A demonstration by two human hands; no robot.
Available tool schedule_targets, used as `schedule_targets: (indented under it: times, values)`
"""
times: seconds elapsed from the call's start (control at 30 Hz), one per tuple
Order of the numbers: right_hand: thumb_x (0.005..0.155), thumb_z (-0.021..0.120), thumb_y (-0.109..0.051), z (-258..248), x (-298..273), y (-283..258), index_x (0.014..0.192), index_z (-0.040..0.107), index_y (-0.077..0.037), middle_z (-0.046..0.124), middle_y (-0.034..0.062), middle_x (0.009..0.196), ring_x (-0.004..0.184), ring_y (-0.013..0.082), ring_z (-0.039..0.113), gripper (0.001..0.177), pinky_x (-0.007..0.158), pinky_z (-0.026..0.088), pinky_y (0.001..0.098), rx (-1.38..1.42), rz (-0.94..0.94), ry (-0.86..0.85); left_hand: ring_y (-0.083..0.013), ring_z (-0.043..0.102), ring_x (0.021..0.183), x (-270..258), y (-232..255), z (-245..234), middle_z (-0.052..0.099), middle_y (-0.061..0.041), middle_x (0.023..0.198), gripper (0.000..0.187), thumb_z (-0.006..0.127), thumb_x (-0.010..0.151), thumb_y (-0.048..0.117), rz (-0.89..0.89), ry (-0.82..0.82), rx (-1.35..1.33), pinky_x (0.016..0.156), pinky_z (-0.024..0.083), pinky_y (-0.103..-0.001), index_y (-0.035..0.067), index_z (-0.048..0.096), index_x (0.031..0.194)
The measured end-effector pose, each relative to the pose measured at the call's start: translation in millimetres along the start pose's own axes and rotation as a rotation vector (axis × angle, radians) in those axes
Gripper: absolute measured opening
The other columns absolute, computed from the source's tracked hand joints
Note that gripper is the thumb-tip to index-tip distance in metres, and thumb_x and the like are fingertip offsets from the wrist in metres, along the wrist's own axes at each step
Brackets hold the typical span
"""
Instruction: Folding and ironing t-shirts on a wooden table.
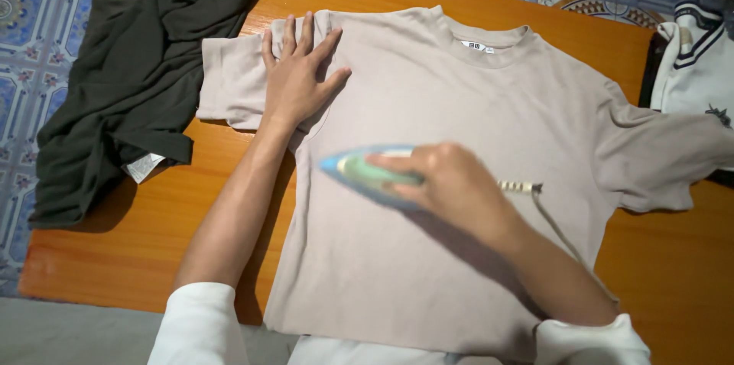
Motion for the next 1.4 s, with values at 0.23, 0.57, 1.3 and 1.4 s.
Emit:
schedule_targets:
  times: [0.23, 0.57, 1.3, 1.4]
  values:
    - [0.084, 0.082, -0.026, 5, -5, 0, 0.128, 0.082, -0.029, 0.07, 0.0071, 0.074, 0.053, 0.0271, 0.06, 0.044, 0.058, 0.051, 0.0447, -0.077, -0.038, 0.034, -0.0438, 0.021, 0.159, -1, 1, -3, 0.039, -0.021, 0.171, 0.069, 0.068, 0.098, 0.054, 0.01, 0.008, 0.002, 0.124, 0.002, -0.062, 0.02, 0.061, 0.158]
    - [0.077, 0.09, -0.019, -12, 17, 15, 0.128, 0.083, -0.029, 0.08, 0.0121, 0.077, 0.045, 0.0233, 0.059, 0.052, 0.054, 0.052, 0.0429, -0.114, 0.079, 0.123, -0.0434, 0.021, 0.16, 0, 1, -2, 0.04, -0.021, 0.17, 0.07, 0.069, 0.096, 0.055, -0.002, 0.009, 0.004, 0.124, 0.002, -0.062, 0.023, 0.06, 0.157]
    - [0.08, 0.088, -0.024, -1, 15, 0, 0.128, 0.083, -0.03, 0.074, 0.0093, 0.074, 0.05, 0.026, 0.06, 0.049, 0.055, 0.05, 0.0438, -0.167, -0.001, 0.156, -0.0398, 0.021, 0.16, 1, -3, 4, 0.04, -0.018, 0.17, 0.07, 0.072, 0.097, 0.058, -0.022, 0.027, 0.014, 0.124, 0.002, -0.063, 0.024, 0.062, 0.157]
    - [0.078, 0.088, -0.019, -2, 13, -2, 0.128, 0.082, -0.027, 0.079, 0.0129, 0.079, 0.048, 0.0252, 0.061, 0.052, 0.054, 0.051, 0.0429, -0.092, 0.01, 0.118, -0.0397, 0.021, 0.16, 0, -4, 4, 0.04, -0.018, 0.171, 0.069, 0.072, 0.097, 0.059, -0.024, 0.026, 0.013, 0.124, 0.002, -0.063, 0.025, 0.062, 0.157]
Point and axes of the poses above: each hand's wrist, its own x-axis towards the middle knuckle, its own z-axis out of the palm, y = z × x, the point moved 1 cm from there along x, towards the middle knuckle
